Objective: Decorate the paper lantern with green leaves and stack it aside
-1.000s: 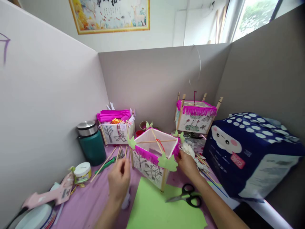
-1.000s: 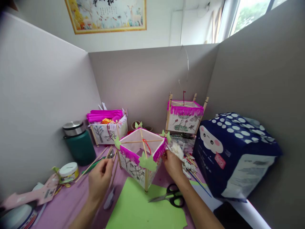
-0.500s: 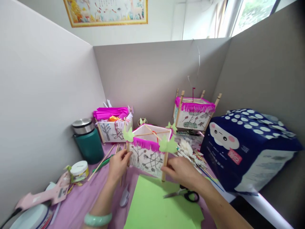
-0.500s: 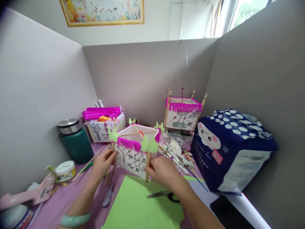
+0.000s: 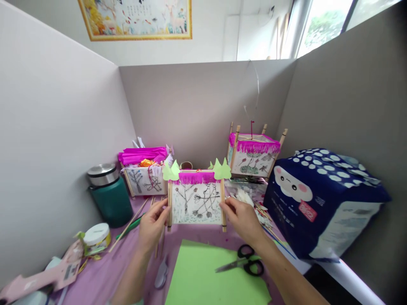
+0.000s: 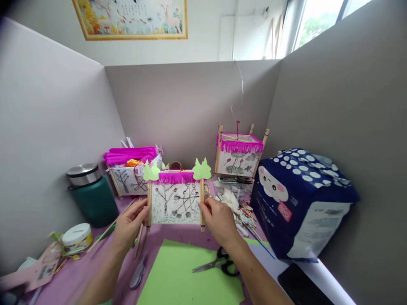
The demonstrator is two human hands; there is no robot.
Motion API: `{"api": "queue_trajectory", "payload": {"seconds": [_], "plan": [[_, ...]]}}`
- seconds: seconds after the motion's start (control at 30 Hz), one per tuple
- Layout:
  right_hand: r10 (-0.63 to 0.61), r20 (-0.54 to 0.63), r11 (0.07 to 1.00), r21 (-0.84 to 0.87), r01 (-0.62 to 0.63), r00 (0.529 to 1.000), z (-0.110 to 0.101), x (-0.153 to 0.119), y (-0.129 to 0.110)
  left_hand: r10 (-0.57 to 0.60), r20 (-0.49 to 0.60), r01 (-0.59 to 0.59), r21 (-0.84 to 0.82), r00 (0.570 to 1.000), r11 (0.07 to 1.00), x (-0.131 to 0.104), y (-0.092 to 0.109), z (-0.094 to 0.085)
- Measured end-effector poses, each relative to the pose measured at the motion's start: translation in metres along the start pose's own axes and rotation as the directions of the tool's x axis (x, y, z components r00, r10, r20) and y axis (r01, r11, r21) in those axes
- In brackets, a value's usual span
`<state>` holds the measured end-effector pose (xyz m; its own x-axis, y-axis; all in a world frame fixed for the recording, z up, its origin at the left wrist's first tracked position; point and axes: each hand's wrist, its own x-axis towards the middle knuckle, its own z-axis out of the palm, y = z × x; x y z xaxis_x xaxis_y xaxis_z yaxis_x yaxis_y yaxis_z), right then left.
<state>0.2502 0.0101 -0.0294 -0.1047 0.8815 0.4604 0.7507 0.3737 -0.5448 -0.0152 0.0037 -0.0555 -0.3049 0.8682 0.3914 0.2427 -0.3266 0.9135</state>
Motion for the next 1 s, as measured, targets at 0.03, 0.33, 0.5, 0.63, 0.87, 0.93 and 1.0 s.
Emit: {"api": "queue_trajectory", "payload": {"seconds": [0.03,0.33,0.5,0.63,0.87,0.93,1.0], "plan": [[0.014,0.001,1.0,0.019,-0.014,1.0,0.001,0.001,0.002,-0.014,0.001,0.014,-0.019,1.0,1.0,0.0,-0.001,0.0],[0.076,0.089,0.996,0.035,-0.079,0.993,0.0,0.006,0.007,0.013,0.061,-0.019,0.102,0.998,0.995,0.002,-0.011,0.002],[0.065,0.156,0.998,-0.004,-0.065,0.986,-0.007,0.005,0.006,0.141,0.132,-0.167,0.213,0.981,0.963,-0.005,-0.004,0.002],[0.017,0.086,1.0,-0.013,-0.016,0.996,-0.027,0.001,-0.006,0.226,0.072,-0.236,0.212,0.971,0.948,-0.012,0.019,-0.001],[-0.148,-0.23,0.985,0.048,0.163,0.962,-0.05,0.043,-0.062,0.366,-0.193,-0.324,0.217,0.91,0.921,0.018,0.083,-0.014],[-0.192,-0.314,0.976,0.034,0.213,0.93,-0.044,0.071,-0.083,0.405,-0.284,-0.356,0.207,0.869,0.911,0.026,0.087,-0.019],[-0.238,-0.371,0.965,0.013,0.262,0.897,-0.033,0.101,-0.102,0.433,-0.342,-0.353,0.272,0.834,0.895,0.027,0.077,-0.023]]}}
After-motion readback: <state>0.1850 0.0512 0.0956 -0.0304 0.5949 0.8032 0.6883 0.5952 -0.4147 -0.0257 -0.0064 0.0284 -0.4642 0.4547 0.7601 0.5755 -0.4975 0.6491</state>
